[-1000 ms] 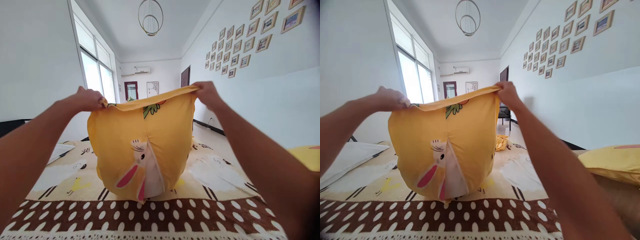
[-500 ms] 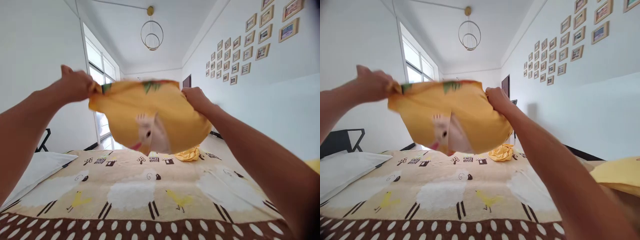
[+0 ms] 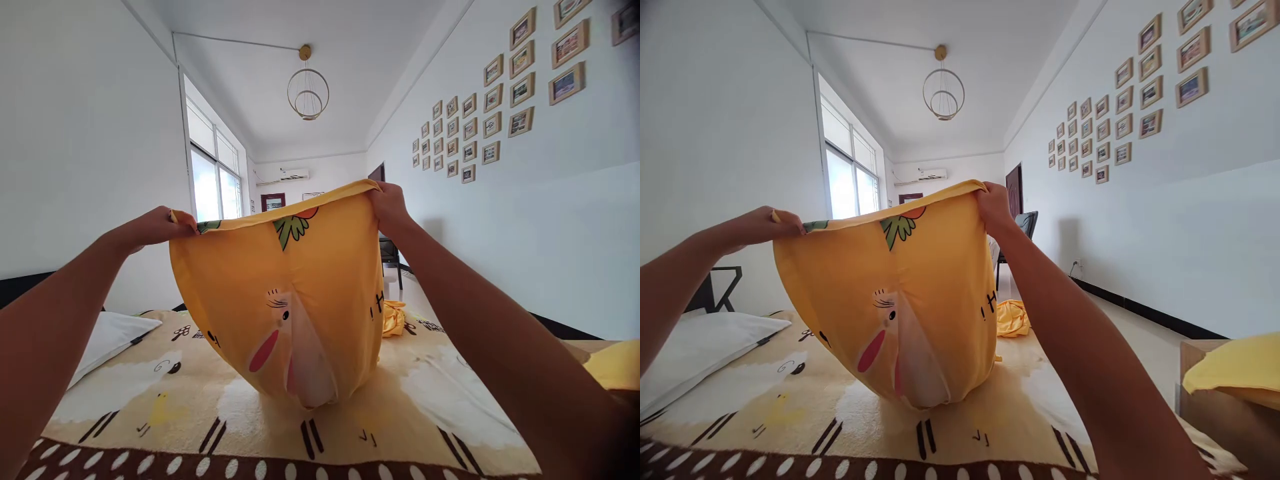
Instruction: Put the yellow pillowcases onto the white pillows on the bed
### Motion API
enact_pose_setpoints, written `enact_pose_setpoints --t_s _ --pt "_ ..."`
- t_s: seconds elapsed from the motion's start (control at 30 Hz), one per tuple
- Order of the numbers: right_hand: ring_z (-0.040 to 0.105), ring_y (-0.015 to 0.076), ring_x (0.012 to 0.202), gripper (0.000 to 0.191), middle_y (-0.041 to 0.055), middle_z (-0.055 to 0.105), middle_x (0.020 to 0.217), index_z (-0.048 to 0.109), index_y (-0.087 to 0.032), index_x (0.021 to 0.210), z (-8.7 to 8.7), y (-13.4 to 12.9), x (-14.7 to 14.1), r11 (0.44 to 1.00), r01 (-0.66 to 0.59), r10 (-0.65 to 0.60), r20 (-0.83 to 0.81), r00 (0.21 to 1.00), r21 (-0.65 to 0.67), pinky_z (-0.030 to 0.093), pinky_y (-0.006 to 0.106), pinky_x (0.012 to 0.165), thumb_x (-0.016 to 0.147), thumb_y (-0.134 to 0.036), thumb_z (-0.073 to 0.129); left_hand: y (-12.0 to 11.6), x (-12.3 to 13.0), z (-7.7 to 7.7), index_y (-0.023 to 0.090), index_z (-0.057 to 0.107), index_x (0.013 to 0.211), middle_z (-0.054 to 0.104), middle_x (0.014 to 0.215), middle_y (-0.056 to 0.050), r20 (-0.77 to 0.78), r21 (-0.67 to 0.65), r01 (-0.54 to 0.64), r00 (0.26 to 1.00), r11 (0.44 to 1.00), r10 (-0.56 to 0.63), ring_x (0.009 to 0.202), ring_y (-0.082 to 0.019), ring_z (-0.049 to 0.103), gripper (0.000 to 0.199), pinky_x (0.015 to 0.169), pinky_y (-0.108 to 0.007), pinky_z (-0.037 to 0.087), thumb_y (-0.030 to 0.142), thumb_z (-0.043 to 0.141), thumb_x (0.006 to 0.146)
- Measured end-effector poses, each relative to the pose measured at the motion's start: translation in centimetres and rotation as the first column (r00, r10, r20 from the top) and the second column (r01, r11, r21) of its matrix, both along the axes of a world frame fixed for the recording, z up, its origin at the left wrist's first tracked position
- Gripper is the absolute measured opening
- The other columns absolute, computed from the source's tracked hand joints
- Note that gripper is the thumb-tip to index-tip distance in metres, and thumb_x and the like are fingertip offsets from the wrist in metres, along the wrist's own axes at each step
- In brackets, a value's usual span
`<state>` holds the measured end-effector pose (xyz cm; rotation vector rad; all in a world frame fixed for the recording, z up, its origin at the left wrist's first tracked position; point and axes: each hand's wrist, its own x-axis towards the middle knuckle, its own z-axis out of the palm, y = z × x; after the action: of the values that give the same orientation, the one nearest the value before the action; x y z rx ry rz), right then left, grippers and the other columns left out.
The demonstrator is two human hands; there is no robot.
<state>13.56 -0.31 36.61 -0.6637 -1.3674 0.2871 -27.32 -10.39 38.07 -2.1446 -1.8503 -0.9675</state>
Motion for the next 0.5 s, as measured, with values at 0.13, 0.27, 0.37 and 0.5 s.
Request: enact_pose_setpoints --t_s 0.13,0.27,0.37,0.5 --pt "0.043 0.0147 0.060 0.013 -0.0008 0.042 0.059 0.048 -0.022 0.061 0.9 -1.6 -2.9 1.000 -0.001 0.001 0.118 0.993 0.000 0.037 0.029 0.053 0.068 -0.026 0.058 -0.9 0.8 0.4 0.017 0.060 0.065 0.064 0.079 -0.008 -0.202 -0.020 -0.478 0.862 0.878 0.464 0.096 -0.037 0.055 0.011 0.090 -0.058 0.029 0.027 0.060 0.061" --pt "0.040 0.0161 0.063 0.017 -0.0008 0.035 0.059 0.044 -0.023 0.058 2.0 -4.0 -7.0 0.997 0.056 -0.068 0.309 0.949 0.048 0.037 0.030 0.055 0.067 -0.021 0.058 -1.7 6.4 0.8 0.022 0.054 0.115 0.057 0.122 -0.013 -0.061 0.228 -0.160 0.982 0.960 0.178 0.115 -0.035 0.050 0.052 0.094 -0.053 0.035 0.026 0.055 0.063" --pt "0.040 0.0161 0.065 0.017 0.0005 0.038 0.060 0.045 -0.022 0.058 2.7 -5.9 -10.2 0.996 -0.032 0.000 0.373 0.928 0.081 0.037 0.030 0.056 0.066 -0.018 0.059 -2.6 11.5 1.5 0.031 0.043 0.128 0.054 0.127 -0.007 -0.042 0.153 0.194 0.981 0.969 -0.190 0.116 -0.028 0.052 0.067 0.084 -0.037 0.047 0.033 0.060 0.063" --pt "0.044 0.0163 0.068 0.016 0.0016 0.044 0.061 0.048 -0.019 0.058 3.1 -7.8 -13.1 0.988 -0.115 0.061 0.420 0.905 0.104 0.039 0.030 0.057 0.065 -0.015 0.062 -3.0 14.5 2.5 0.020 0.061 0.091 0.062 0.089 -0.006 -0.025 0.044 0.206 0.978 0.978 -0.205 0.088 -0.026 0.063 0.032 0.065 -0.033 0.048 0.030 0.064 0.061"
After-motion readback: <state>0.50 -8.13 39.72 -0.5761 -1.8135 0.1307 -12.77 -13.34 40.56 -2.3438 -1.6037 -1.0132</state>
